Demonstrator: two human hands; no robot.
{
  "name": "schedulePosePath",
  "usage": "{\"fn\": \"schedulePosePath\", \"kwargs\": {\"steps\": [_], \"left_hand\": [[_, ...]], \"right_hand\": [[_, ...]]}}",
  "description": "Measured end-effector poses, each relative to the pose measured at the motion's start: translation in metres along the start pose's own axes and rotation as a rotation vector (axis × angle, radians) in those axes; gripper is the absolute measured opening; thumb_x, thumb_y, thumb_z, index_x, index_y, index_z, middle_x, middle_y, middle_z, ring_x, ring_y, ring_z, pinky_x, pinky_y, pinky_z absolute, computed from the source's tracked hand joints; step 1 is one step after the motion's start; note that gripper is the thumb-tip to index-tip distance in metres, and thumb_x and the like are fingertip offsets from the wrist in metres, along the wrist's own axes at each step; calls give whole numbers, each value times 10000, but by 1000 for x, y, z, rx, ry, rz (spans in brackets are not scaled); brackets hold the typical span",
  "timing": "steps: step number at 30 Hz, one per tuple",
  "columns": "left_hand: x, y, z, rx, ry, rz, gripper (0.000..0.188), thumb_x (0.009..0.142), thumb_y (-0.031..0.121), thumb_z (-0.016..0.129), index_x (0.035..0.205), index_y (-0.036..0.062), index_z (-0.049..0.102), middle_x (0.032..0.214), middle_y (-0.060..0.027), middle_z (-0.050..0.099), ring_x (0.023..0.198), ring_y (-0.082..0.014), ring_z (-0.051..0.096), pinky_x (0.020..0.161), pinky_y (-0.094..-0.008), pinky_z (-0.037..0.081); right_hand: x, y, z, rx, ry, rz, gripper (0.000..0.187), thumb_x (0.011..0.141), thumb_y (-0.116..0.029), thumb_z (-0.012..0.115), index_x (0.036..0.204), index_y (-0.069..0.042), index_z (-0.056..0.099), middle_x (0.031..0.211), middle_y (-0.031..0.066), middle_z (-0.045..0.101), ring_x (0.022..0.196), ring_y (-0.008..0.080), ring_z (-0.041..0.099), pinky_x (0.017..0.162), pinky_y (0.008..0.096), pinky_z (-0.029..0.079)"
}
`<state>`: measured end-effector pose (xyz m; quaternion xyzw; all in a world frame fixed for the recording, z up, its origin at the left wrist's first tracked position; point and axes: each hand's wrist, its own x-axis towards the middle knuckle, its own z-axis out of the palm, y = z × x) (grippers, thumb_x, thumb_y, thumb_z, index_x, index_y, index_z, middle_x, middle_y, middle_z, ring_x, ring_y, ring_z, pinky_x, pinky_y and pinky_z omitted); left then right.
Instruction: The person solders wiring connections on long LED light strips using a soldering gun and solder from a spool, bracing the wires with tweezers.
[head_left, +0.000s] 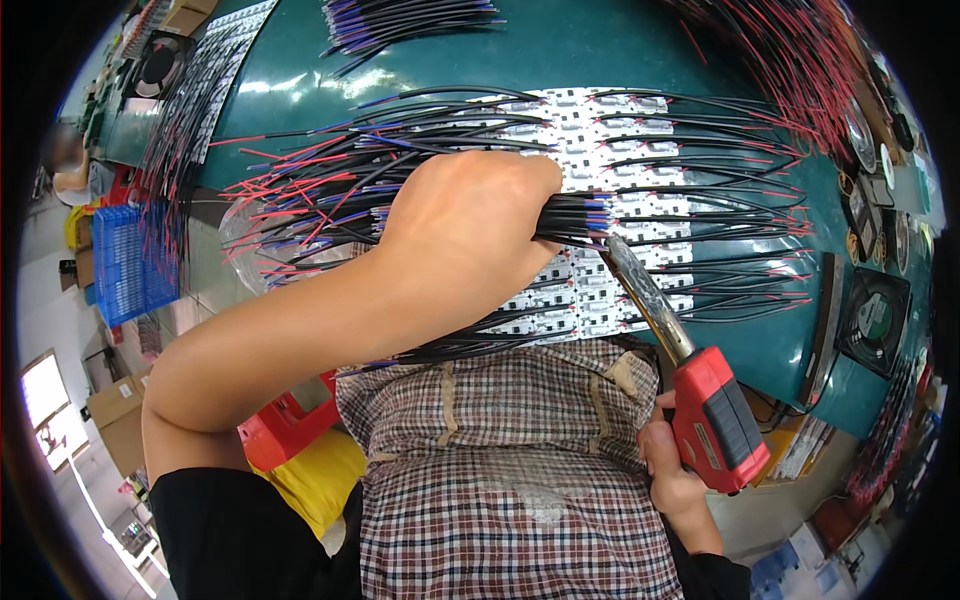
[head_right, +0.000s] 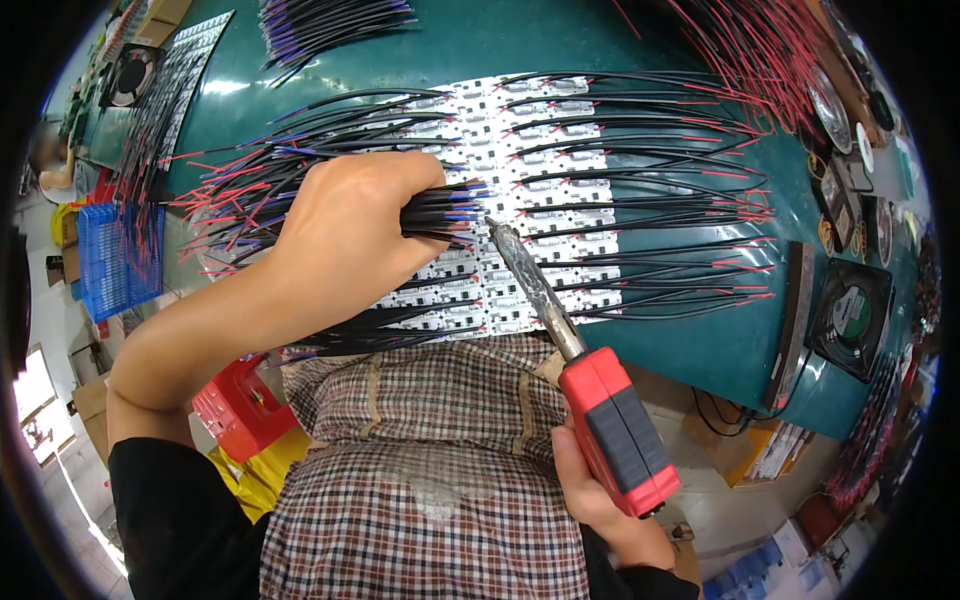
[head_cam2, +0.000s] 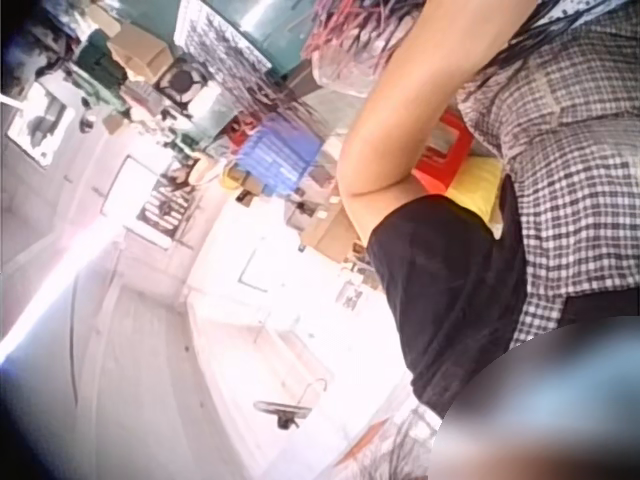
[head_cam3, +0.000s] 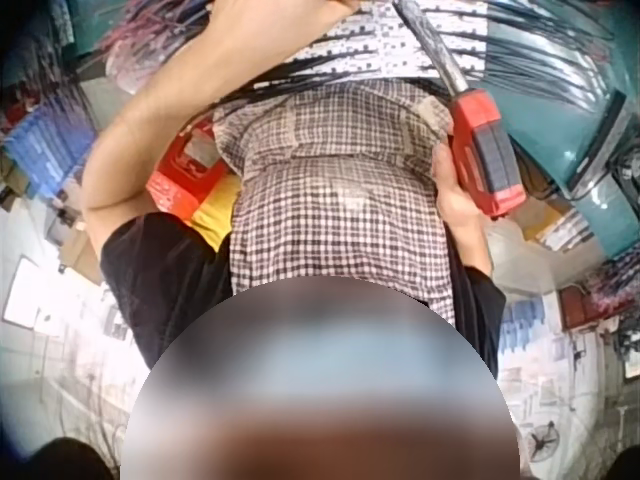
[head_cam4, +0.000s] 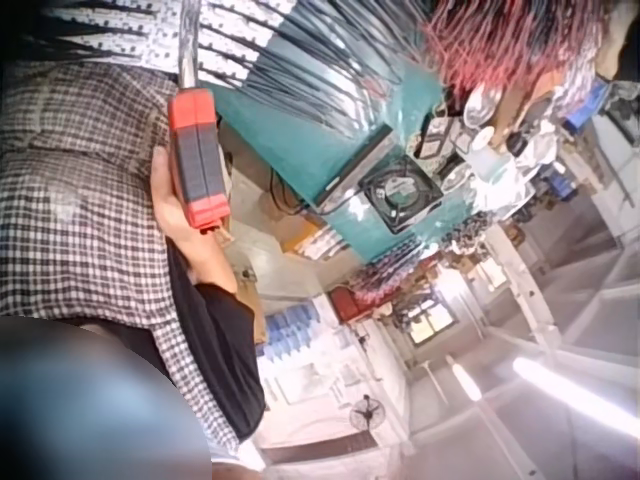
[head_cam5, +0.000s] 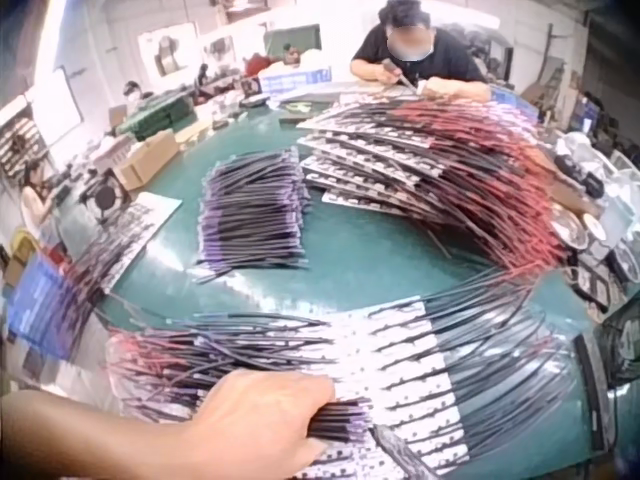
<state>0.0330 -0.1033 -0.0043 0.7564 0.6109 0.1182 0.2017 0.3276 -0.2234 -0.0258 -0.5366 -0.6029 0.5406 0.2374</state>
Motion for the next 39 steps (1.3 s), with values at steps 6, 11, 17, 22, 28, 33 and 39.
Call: {"fn": "schedulePosePath", "kwargs": {"steps": [6,11,17,22,28,33,39], "left_hand": [[-2,-3,4,-12,28,22,269,686,133,810,861,5,649,818,-181,672,806,-404,658,707,-470,517],[-2,-4,6,-3,41,34,294,670,147,823,858,1,650,808,-186,666,797,-407,656,702,-474,516],[-1,-3,7,-8,65,54,317,653,157,841,841,-5,643,790,-190,662,784,-407,655,693,-478,516],[1,2,4,15,59,77,230,727,164,792,797,-20,673,784,-204,692,773,-385,698,710,-468,563],[2,3,5,31,52,82,232,711,157,810,791,-15,677,788,-190,699,777,-372,706,706,-458,568],[3,4,4,21,45,82,219,710,146,803,780,-19,676,784,-194,697,775,-375,705,704,-463,569],[3,4,4,27,63,93,188,707,116,785,777,-24,682,787,-206,696,785,-382,705,710,-466,570]], "right_hand": [[-1,2,-2,-146,23,104,277,835,-63,753,1103,-23,698,888,108,698,771,251,689,690,365,539],[5,4,3,-163,38,72,199,819,-62,762,1004,-28,698,834,109,682,704,268,674,638,369,528],[8,5,8,-185,68,13,199,817,-57,762,992,-7,682,859,130,649,706,288,649,631,372,513],[10,-4,10,-164,79,-41,202,824,-52,758,1003,-4,676,874,124,627,704,284,633,638,370,509],[10,-4,10,-158,70,-30,203,822,-48,759,1001,-1,675,870,128,631,708,286,638,637,367,512],[3,-4,8,-145,73,46,219,814,-39,751,1015,2,673,876,133,644,730,291,650,656,374,524],[-2,-3,7,-147,107,32,235,805,-28,744,1028,0,675,877,130,658,745,292,664,679,372,537]]}}
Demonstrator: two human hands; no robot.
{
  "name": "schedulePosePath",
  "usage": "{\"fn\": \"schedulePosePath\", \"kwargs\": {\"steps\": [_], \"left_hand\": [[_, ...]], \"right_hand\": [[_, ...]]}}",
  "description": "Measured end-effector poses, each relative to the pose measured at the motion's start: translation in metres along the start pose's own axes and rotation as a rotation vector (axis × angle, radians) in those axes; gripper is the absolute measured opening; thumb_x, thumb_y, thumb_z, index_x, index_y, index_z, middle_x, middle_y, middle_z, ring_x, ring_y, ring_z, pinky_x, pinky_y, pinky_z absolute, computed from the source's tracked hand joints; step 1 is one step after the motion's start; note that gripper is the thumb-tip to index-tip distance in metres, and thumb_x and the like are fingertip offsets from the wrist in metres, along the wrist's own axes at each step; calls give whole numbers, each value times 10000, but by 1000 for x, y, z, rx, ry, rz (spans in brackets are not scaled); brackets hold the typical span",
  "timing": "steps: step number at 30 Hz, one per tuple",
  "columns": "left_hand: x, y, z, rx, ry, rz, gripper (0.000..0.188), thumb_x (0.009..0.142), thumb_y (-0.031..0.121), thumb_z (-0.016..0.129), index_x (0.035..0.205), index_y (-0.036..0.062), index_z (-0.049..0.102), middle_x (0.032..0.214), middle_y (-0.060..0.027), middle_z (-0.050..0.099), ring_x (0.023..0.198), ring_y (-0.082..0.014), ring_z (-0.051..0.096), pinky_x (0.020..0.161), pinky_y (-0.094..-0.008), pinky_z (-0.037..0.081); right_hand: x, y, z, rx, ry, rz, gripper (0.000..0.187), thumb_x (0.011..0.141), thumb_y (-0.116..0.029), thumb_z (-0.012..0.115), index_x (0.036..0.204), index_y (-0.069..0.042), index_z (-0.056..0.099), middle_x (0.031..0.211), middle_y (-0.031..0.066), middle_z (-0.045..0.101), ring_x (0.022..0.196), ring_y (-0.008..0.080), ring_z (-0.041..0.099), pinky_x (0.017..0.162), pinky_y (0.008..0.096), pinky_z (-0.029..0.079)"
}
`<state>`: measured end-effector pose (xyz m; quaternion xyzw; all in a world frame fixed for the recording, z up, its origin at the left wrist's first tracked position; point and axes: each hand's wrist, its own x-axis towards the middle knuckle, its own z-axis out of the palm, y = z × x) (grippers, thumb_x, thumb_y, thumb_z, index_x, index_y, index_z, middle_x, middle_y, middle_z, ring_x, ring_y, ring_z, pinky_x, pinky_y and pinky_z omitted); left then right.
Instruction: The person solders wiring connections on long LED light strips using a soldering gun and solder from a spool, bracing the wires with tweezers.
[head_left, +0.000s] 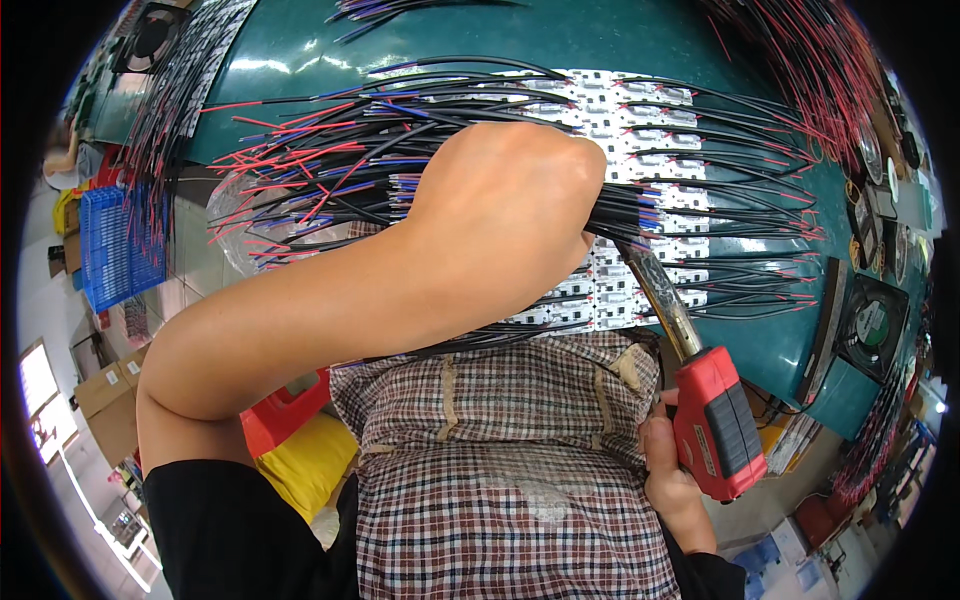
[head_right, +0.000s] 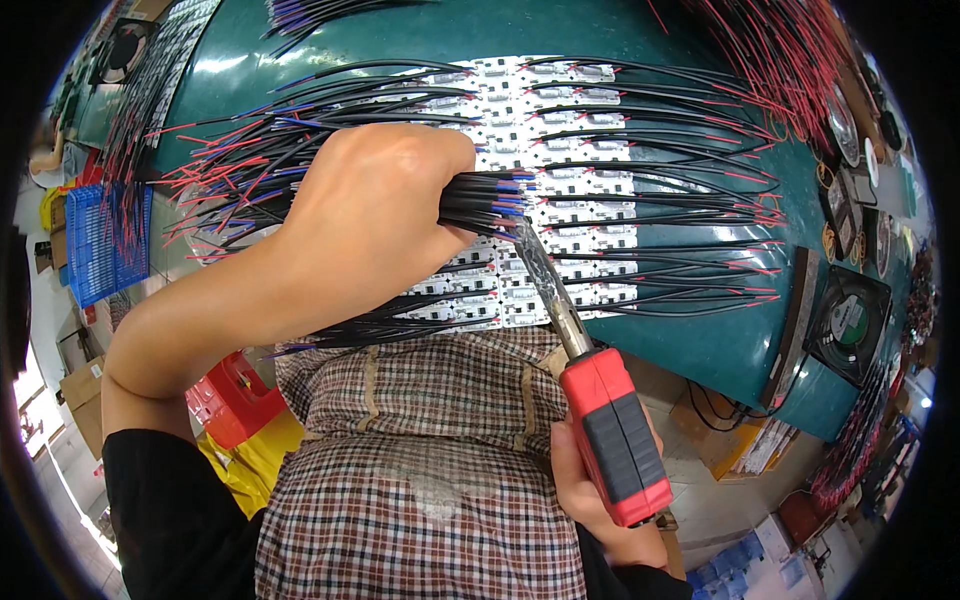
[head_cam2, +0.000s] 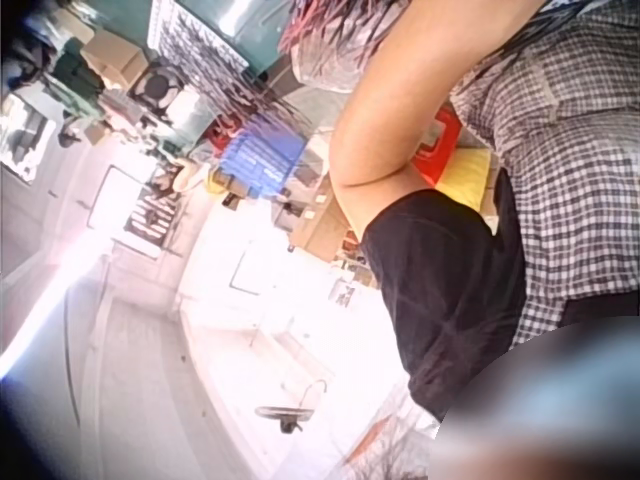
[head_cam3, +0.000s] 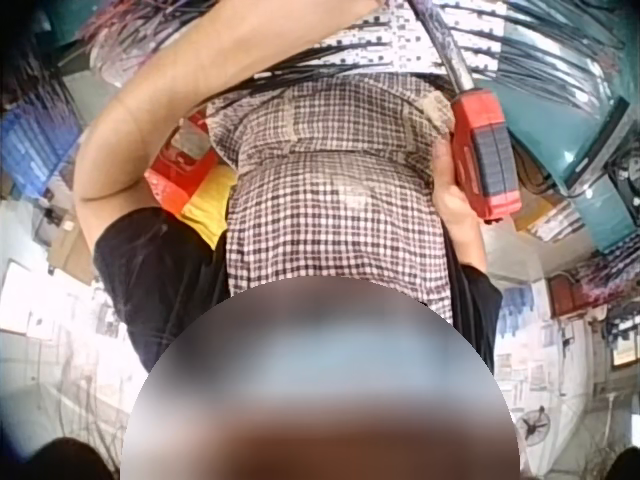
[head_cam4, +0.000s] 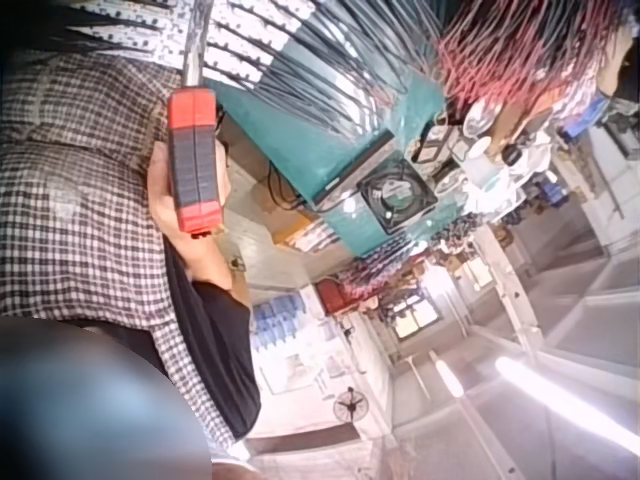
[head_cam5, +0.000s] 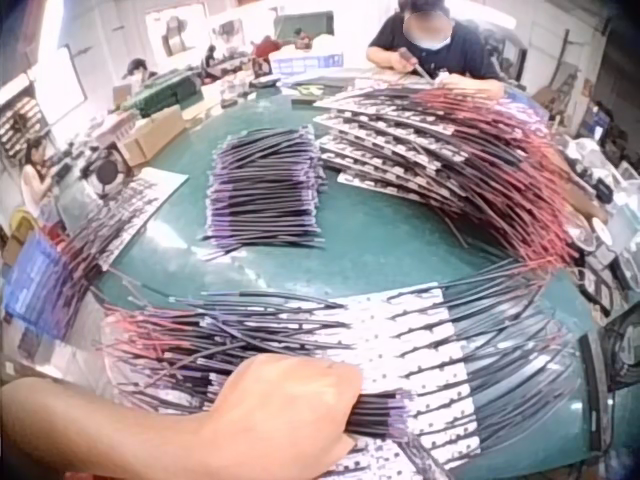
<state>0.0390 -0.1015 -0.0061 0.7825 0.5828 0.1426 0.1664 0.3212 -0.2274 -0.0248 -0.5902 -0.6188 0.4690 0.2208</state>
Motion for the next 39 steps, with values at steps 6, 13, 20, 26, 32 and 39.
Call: {"fn": "schedulePosePath", "kwargs": {"steps": [6,13,20,26,32,39], "left_hand": [[3,-5,0,-38,-25,-48,217,705,146,782,807,-30,706,807,-214,699,806,-394,706,738,-479,574],[7,-3,-5,-50,-99,-83,208,717,147,766,809,-32,713,809,-221,696,806,-407,701,745,-483,573],[1,1,1,-21,-31,-36,187,707,125,788,779,-27,706,795,-213,697,784,-394,705,718,-478,574],[1,0,3,-8,-2,-1,179,700,113,785,758,-30,695,781,-214,692,775,-396,703,707,-475,574],[0,-1,3,-3,14,5,159,685,90,762,737,-36,681,774,-218,689,771,-401,700,702,-481,571],[2,-3,-3,-98,-59,-17,308,781,185,756,984,-7,628,889,-215,665,855,-411,657,752,-478,520]], "right_hand": [[2,-2,-2,-4,-31,21,226,820,-42,752,1030,-8,678,845,114,669,728,270,676,663,358,538],[3,-7,2,87,-18,131,224,834,-48,752,1041,-4,677,845,105,675,727,251,678,655,350,536],[4,0,2,24,-71,45,236,827,-39,745,1039,17,660,891,139,654,756,276,664,675,360,529],[5,0,2,7,-31,-17,217,806,-34,745,1003,13,667,881,152,646,743,304,660,667,374,529],[-4,3,-9,-84,-65,-8,207,803,-43,751,998,-10,688,879,132,679,751,298,679,681,378,544],[-4,7,-3,18,-19,-137,121,985,-97,567,1036,-13,495,793,56,491,543,103,464,519,269,412]]}}
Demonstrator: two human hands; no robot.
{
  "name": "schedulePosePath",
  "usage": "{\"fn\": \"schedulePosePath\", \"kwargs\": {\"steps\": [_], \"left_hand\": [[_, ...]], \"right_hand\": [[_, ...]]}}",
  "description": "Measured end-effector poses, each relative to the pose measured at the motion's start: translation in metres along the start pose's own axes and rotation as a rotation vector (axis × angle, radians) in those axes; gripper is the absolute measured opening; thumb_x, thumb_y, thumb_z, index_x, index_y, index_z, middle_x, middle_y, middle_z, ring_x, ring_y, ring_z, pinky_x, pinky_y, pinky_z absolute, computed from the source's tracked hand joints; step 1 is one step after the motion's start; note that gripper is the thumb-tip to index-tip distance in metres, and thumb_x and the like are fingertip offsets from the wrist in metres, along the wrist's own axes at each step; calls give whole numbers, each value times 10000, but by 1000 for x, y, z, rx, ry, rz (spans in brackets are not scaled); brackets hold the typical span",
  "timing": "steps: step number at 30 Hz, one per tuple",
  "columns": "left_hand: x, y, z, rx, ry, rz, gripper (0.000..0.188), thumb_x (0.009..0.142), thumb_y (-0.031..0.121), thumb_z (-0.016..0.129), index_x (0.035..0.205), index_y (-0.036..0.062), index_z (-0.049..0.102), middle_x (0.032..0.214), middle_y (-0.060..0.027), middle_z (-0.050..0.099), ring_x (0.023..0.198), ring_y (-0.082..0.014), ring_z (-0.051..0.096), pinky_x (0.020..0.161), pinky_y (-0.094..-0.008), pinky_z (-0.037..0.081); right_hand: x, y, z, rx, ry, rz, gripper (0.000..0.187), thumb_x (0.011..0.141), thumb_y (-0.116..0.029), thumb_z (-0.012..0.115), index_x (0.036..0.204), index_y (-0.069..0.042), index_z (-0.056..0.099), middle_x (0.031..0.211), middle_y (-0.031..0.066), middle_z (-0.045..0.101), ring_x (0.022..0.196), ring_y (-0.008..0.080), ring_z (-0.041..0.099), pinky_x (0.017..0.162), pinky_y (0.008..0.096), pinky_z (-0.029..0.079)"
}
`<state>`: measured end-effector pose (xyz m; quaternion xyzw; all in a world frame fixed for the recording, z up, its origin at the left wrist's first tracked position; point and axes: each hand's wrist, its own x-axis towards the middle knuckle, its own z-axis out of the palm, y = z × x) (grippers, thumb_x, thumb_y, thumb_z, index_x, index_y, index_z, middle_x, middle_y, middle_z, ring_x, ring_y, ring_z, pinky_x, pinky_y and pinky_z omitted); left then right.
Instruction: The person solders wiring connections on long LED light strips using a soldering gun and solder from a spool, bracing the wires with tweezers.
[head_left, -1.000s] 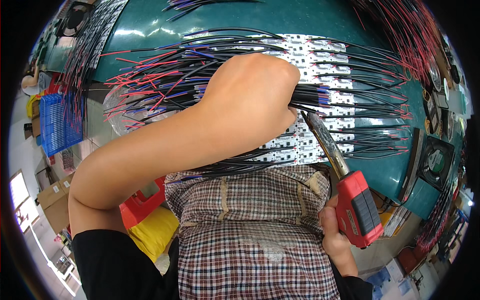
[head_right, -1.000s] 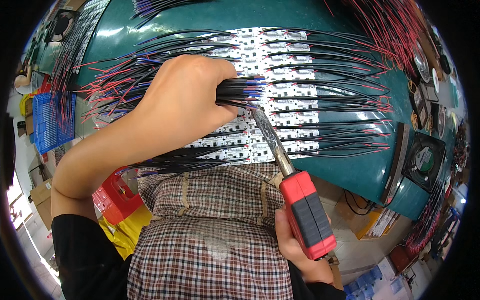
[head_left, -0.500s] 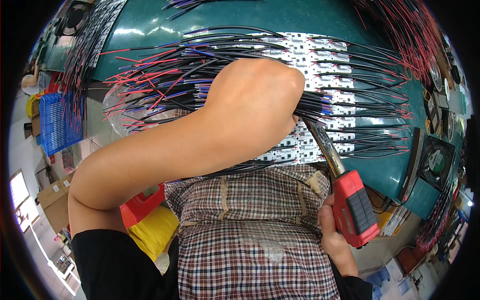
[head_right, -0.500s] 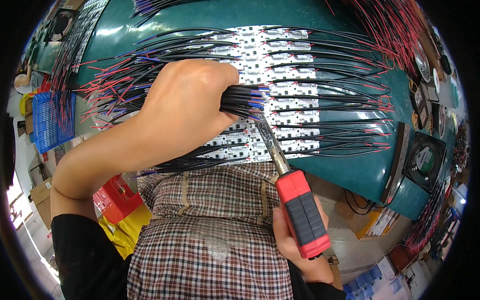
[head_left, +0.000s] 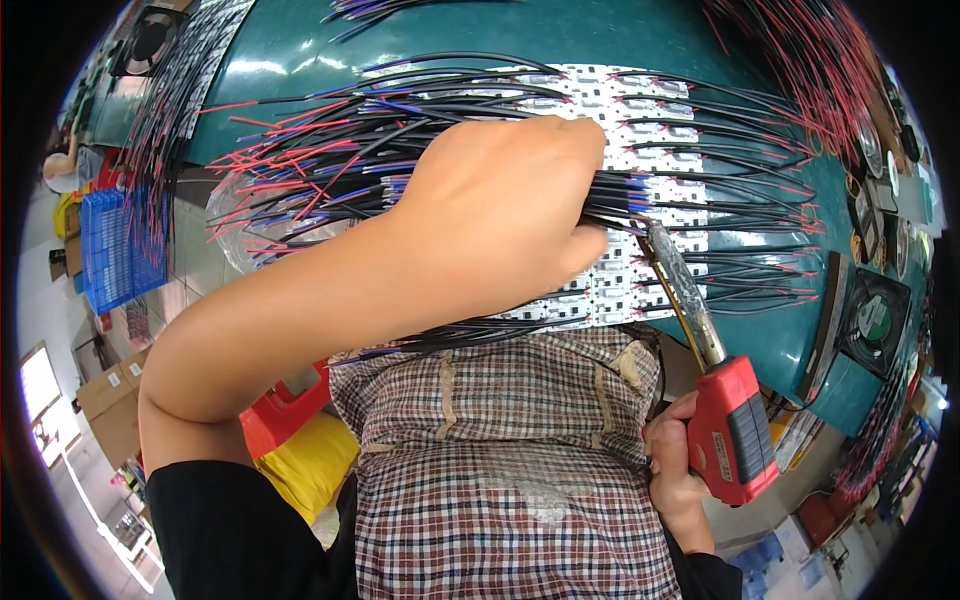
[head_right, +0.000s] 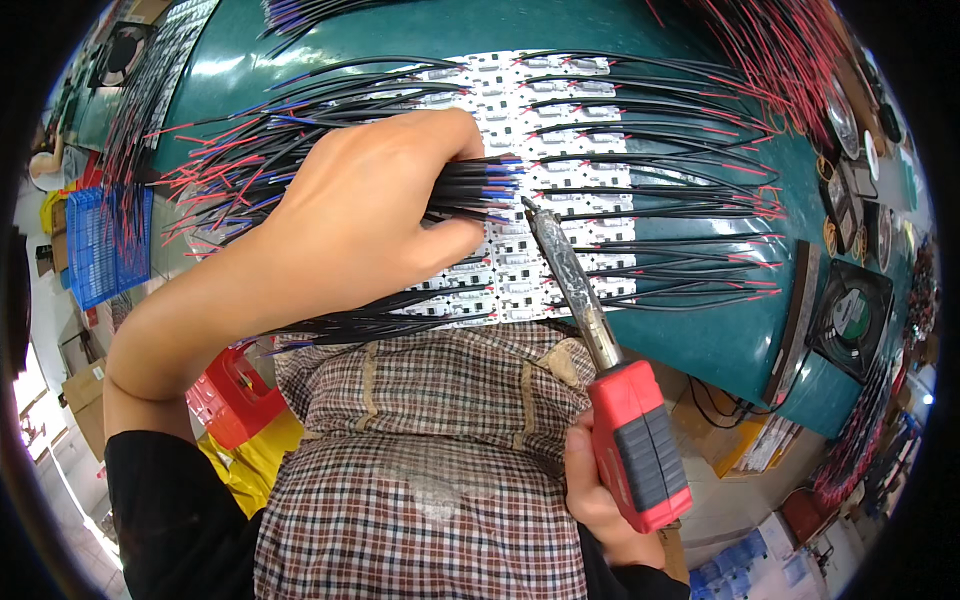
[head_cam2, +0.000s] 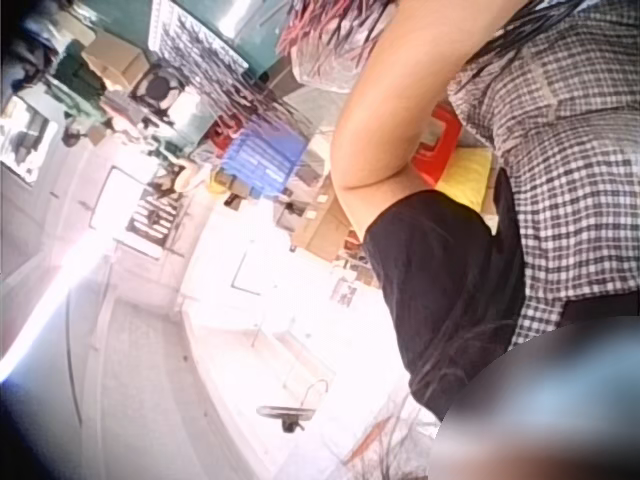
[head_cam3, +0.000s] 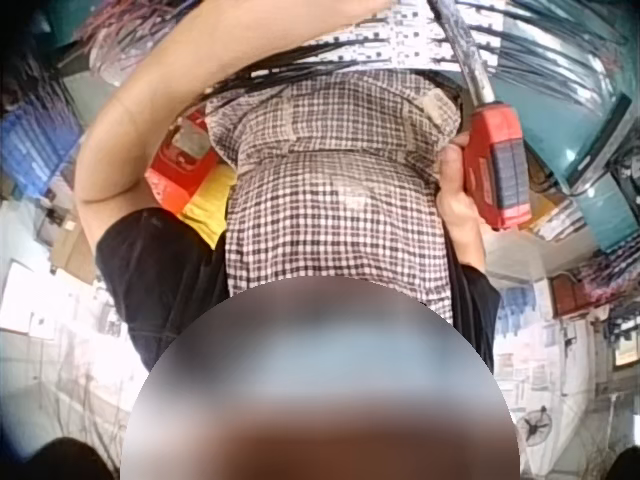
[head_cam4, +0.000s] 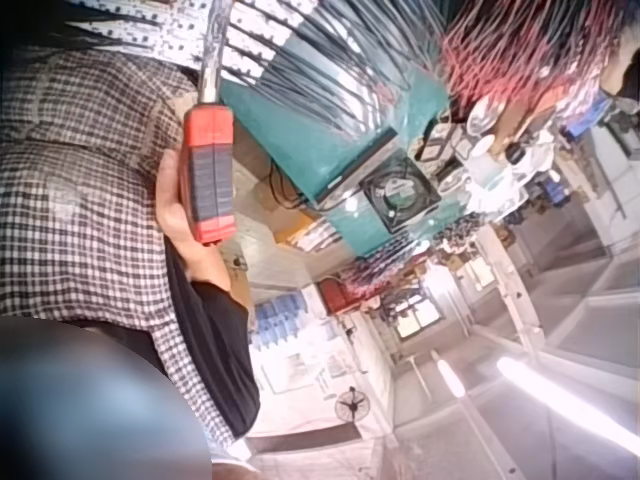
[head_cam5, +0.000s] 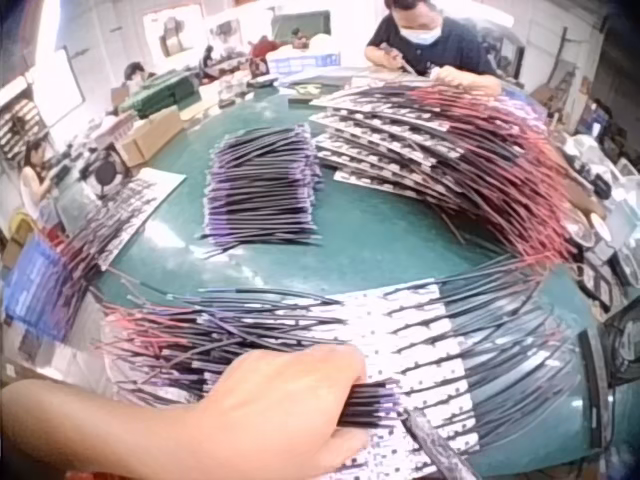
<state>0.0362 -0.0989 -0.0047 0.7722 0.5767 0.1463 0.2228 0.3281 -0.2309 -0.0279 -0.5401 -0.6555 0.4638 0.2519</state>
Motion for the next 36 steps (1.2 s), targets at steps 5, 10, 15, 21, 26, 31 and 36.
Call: {"fn": "schedulePosePath", "kwargs": {"steps": [5,10,15,21,26,31,36], "left_hand": [[-4,-4,-6,-48,60,-30,224,949,205,641,1044,5,608,937,-198,609,901,-408,616,765,-464,485],[-4,11,-28,77,261,46,181,897,101,685,1039,3,632,921,-158,593,870,-364,605,750,-410,478],[-19,11,-9,-62,122,40,212,788,57,738,984,20,666,801,-147,622,745,-364,632,669,-418,496],[-24,8,10,-16,102,-18,230,697,120,782,846,14,643,782,-157,650,754,-379,651,666,-446,512],[-22,7,16,3,126,6,222,693,120,776,837,5,651,773,-167,646,752,-386,649,675,-459,513],[-19,6,15,26,105,-7,221,695,115,764,855,-5,670,795,-179,666,773,-388,660,703,-459,524],[-15,5,17,26,136,13,185,696,129,758,773,-15,671,746,-213,669,760,-396,680,716,-475,546]], "right_hand": [[0,-1,3,119,75,16,144,989,-106,564,1053,-4,484,795,54,480,497,87,423,487,263,393],[-6,-3,-2,179,26,91,170,995,-115,563,1071,2,467,798,56,479,475,75,385,479,260,379],[-14,6,-9,70,-13,38,227,1000,-136,566,1159,4,486,777,35,485,500,80,394,506,268,392],[-18,0,-8,-50,-58,106,314,914,-108,659,1203,-10,590,832,66,586,701,185,558,662,329,475],[-11,2,-3,-38,-47,158,282,817,-64,744,1087,-1,693,913,136,688,804,302,685,739,385,543],[-5,1,-1,-26,-22,127,226,806,-46,758,1020,-10,694,866,129,683,743,291,681,673,379,538],[-4,-4,3,-8,15,183,219,815,-55,768,1017,-12,695,849,116,684,730,281,679,664,381,537]]}}
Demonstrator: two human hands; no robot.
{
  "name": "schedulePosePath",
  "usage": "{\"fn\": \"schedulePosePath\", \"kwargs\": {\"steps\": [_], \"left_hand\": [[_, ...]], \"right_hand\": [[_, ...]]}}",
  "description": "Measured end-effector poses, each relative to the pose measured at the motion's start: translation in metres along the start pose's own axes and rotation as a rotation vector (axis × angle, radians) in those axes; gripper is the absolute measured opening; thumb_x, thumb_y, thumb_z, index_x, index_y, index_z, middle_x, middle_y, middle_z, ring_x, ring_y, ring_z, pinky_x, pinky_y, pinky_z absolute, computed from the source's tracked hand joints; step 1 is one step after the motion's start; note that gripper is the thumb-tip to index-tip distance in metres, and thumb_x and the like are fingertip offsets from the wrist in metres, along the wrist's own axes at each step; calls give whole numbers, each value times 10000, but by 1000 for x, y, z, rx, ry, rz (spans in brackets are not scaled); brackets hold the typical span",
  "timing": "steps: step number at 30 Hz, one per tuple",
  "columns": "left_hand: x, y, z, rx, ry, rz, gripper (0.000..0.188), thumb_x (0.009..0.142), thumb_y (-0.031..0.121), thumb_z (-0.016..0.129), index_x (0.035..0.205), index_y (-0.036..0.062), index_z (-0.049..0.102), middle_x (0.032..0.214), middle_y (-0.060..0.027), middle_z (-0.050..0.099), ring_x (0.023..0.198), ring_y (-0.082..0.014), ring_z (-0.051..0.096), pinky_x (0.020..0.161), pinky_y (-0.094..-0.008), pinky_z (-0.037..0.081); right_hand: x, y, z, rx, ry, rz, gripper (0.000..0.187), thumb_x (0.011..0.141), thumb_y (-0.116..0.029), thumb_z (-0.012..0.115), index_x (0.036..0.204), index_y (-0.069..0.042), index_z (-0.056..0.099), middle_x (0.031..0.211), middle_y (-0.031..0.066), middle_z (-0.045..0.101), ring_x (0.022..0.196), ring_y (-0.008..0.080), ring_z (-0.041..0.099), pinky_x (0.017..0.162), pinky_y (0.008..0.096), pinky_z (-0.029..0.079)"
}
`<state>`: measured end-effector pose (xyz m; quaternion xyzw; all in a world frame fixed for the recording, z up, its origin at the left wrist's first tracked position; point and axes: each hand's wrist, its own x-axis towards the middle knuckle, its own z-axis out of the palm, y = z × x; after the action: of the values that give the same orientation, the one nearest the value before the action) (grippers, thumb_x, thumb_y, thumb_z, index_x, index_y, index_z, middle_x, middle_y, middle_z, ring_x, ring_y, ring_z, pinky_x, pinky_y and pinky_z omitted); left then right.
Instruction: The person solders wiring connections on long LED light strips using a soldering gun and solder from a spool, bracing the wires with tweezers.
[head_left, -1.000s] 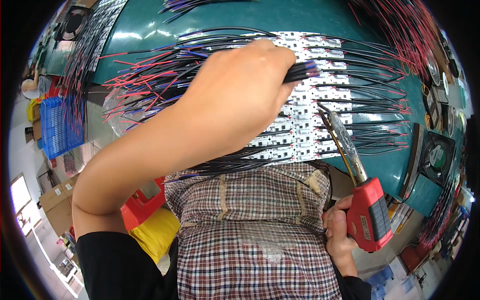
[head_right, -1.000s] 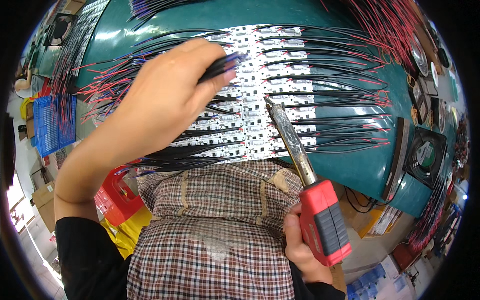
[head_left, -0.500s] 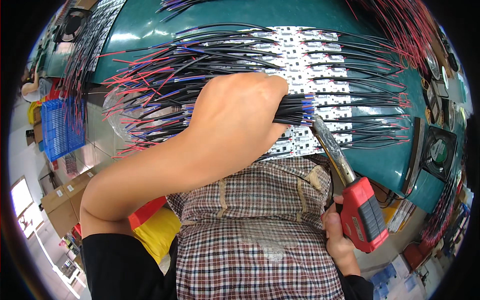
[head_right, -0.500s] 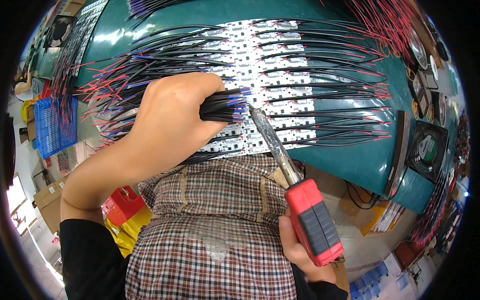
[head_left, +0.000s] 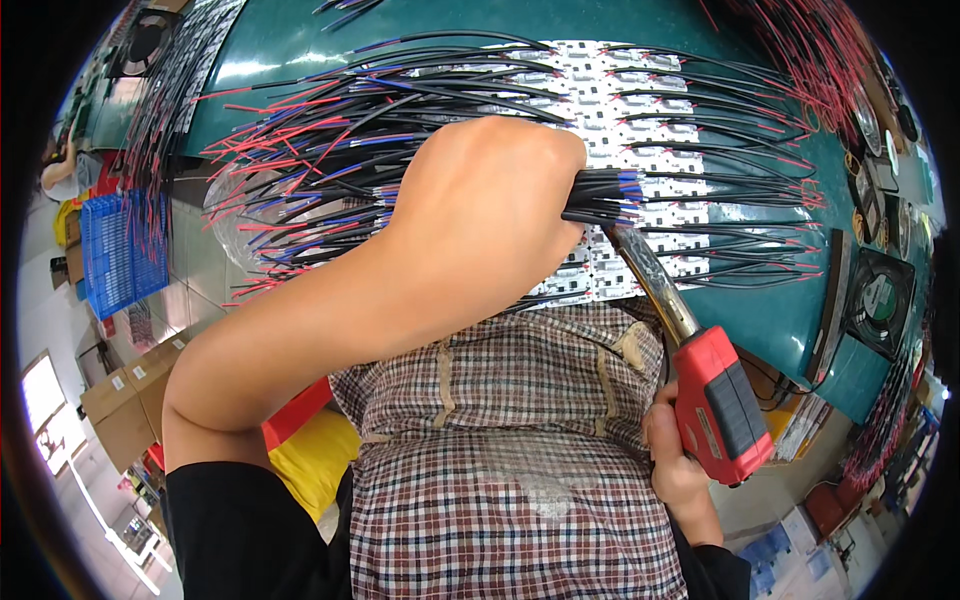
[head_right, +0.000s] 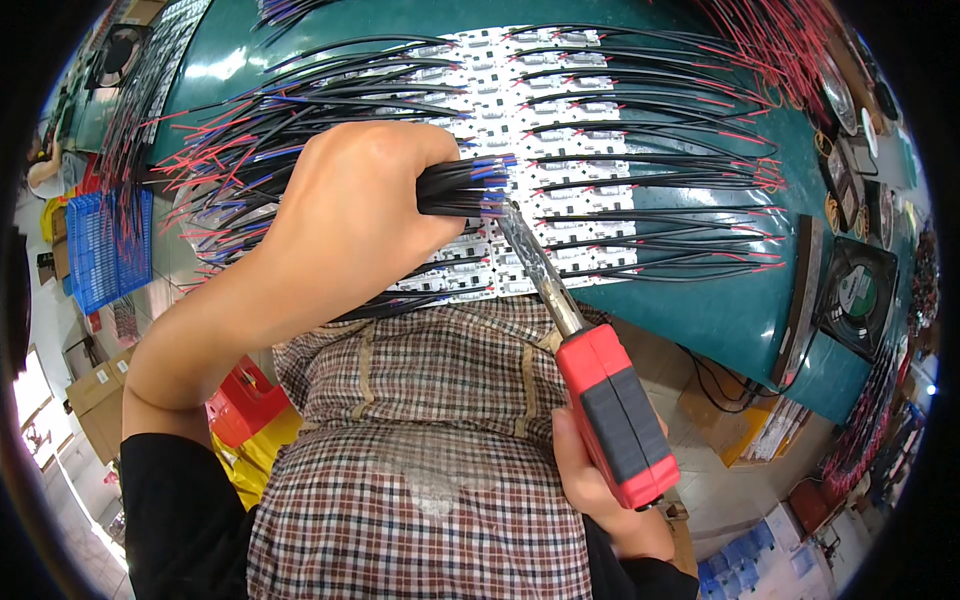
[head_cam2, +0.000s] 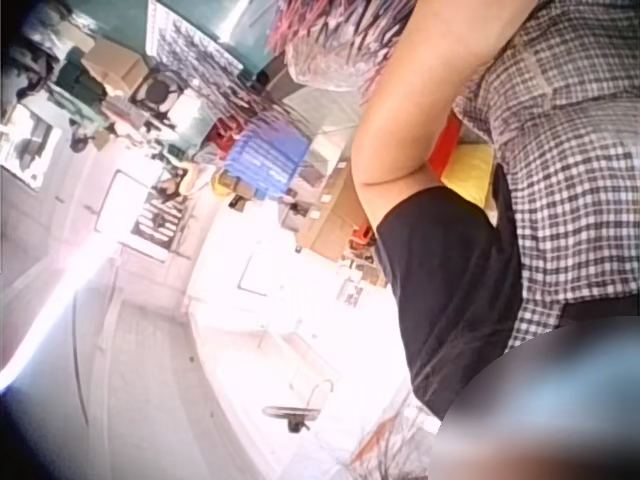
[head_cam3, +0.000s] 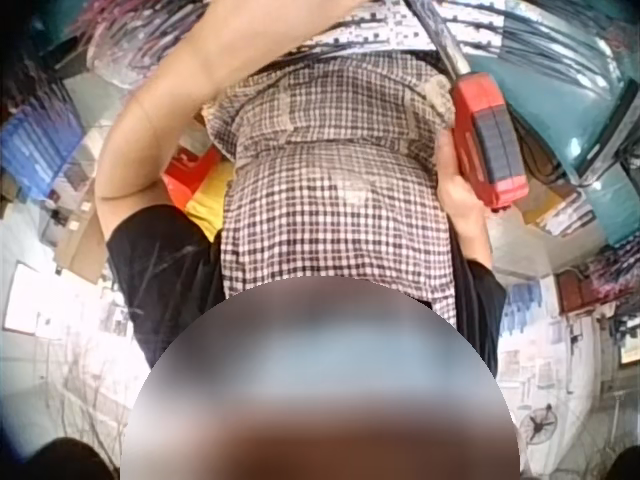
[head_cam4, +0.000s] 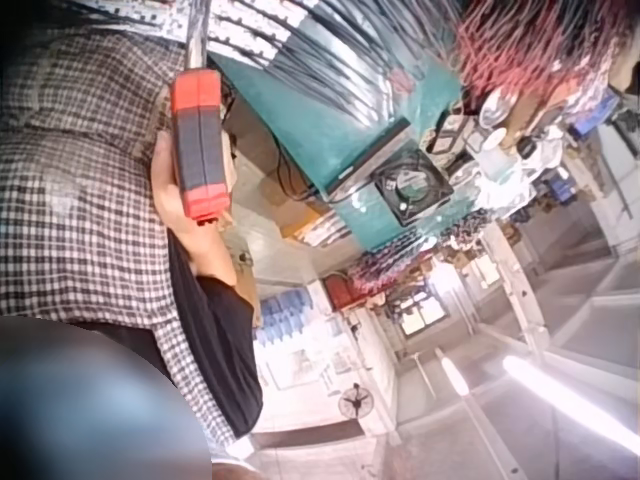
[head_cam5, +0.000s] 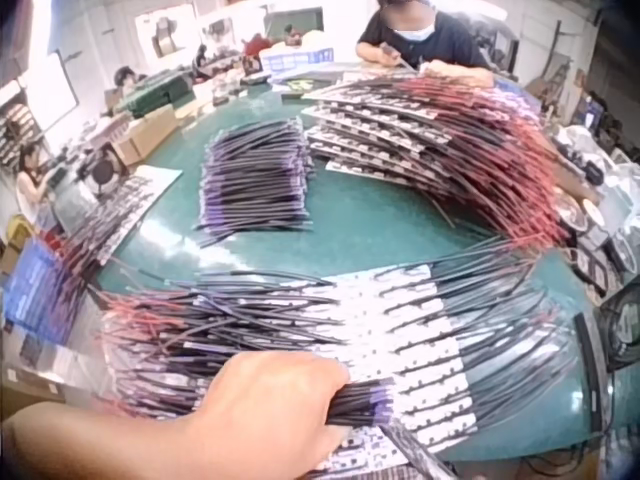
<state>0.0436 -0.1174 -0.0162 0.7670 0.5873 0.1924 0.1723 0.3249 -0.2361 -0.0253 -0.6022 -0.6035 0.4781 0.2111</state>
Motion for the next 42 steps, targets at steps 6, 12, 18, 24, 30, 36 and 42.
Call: {"fn": "schedulePosePath", "kwargs": {"steps": [6,12,18,24,30,36,42], "left_hand": [[3,3,-3,22,-82,-67,232,685,116,755,865,-17,695,780,-198,671,780,-392,666,729,-456,531],[1,4,2,19,-46,-18,169,700,124,748,772,-16,684,753,-217,676,763,-391,692,717,-470,559],[0,6,0,33,-50,-20,166,692,119,750,758,-16,679,753,-213,679,771,-384,698,718,-464,563],[0,6,-1,23,-71,-56,227,694,133,775,813,-13,647,775,-196,655,773,-401,656,702,-468,525],[2,4,-1,35,-39,-12,182,689,128,746,746,-30,678,737,-236,668,747,-403,689,710,-479,559],[8,0,-7,-32,-109,-63,181,688,118,740,777,-32,694,773,-227,676,793,-409,687,754,-493,551],[9,0,-6,-4,-133,-57,249,709,123,769,911,-14,719,776,-199,684,781,-390,678,726,-439,535]], "right_hand": [[3,-1,2,34,3,18,230,818,-48,761,1032,-4,688,884,128,680,758,284,678,677,379,534],[2,1,1,18,-21,11,256,814,-29,746,1056,9,671,899,137,661,768,295,664,697,384,533],[0,2,1,30,-22,47,256,817,-32,749,1059,1,676,908,133,673,786,286,672,701,378,534],[-4,4,-4,13,-101,18,151,919,-80,667,1039,-18,602,873,90,620,716,178,579,644,315,486],[-7,8,-1,-16,-52,-123,109,989,-112,595,1002,-36,518,780,50,533,571,91,453,563,255,423],[-5,8,-5,-22,-111,-80,182,994,-102,585,1146,-16,531,792,38,531,564,82,452,545,248,407],[-6,6,4,69,-73,-35,179,985,-55,575,1155,-24,529,807,36,532,560,75,453,522,240,390]]}}
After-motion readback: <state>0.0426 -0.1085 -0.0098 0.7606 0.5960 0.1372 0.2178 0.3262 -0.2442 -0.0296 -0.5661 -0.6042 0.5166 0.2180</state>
